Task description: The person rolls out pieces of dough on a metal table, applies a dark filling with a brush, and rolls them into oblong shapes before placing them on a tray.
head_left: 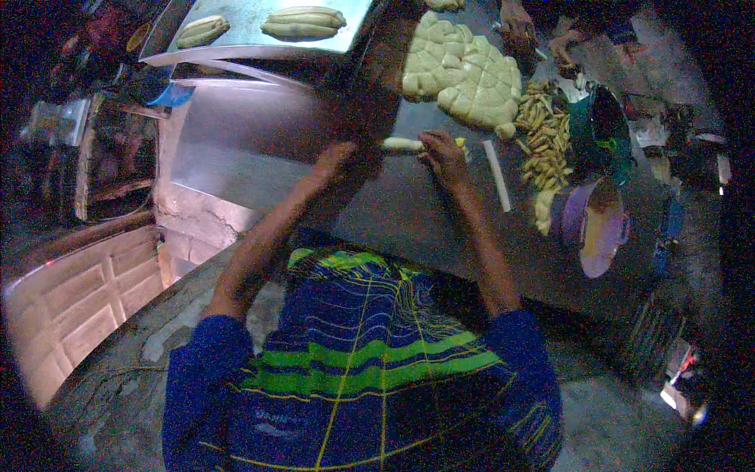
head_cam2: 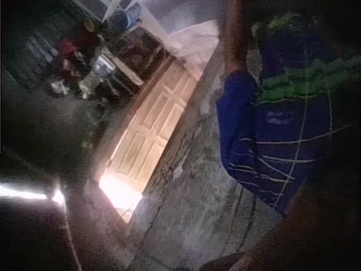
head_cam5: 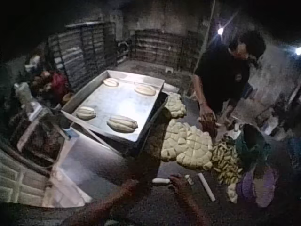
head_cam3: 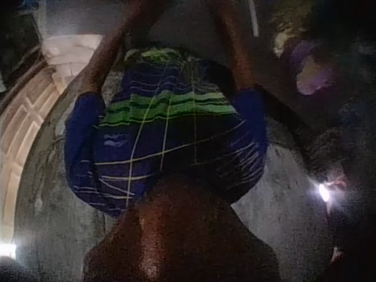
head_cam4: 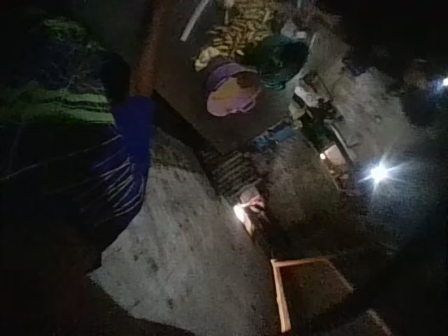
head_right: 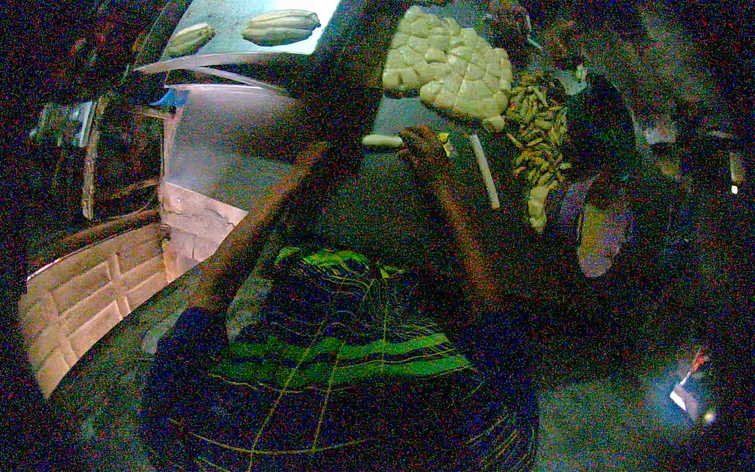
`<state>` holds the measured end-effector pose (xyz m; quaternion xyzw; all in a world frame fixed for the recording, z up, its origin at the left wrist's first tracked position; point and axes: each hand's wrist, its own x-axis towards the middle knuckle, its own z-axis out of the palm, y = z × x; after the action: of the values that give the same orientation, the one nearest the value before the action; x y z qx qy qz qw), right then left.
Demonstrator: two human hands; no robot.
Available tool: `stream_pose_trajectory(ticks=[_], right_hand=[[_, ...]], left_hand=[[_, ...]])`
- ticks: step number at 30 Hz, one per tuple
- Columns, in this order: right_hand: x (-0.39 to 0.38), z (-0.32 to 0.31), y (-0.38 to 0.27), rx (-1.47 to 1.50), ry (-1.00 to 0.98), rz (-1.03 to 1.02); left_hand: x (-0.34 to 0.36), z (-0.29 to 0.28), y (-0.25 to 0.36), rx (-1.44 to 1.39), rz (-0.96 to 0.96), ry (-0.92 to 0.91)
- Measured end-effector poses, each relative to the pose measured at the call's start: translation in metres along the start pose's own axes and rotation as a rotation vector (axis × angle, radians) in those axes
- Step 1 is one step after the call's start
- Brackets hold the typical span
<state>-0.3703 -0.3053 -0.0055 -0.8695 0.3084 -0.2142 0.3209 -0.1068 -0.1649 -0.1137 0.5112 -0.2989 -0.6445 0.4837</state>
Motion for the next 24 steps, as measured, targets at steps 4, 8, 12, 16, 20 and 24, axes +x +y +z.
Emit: stream_pose_trajectory(ticks=[4,8,12,16,20,24], right_hand=[[0.015,-0.006,-0.016,-0.09,-0.05,0.019],[0.023,0.011,-0.033,-0.183,-0.107,0.028],[-0.018,-0.013,-0.002,-0.282,-0.078,-0.043],[0.011,-0.005,-0.036,-0.332,-0.12,-0.09],[0.034,0.011,-0.042,-0.167,-0.128,-0.226],[0.05,-0.007,-0.072,-0.285,-0.221,-0.237]], left_hand=[[0.037,-0.018,-0.053,0.337,0.131,0.118],[0.057,-0.036,-0.069,0.67,0.381,0.103],[0.009,0.05,0.042,0.275,0.111,-0.061],[0.037,0.022,0.021,0.691,0.498,-0.044],[0.028,-0.018,0.026,0.691,0.933,0.048],[-0.024,-0.032,0.076,0.598,0.855,0.022]])
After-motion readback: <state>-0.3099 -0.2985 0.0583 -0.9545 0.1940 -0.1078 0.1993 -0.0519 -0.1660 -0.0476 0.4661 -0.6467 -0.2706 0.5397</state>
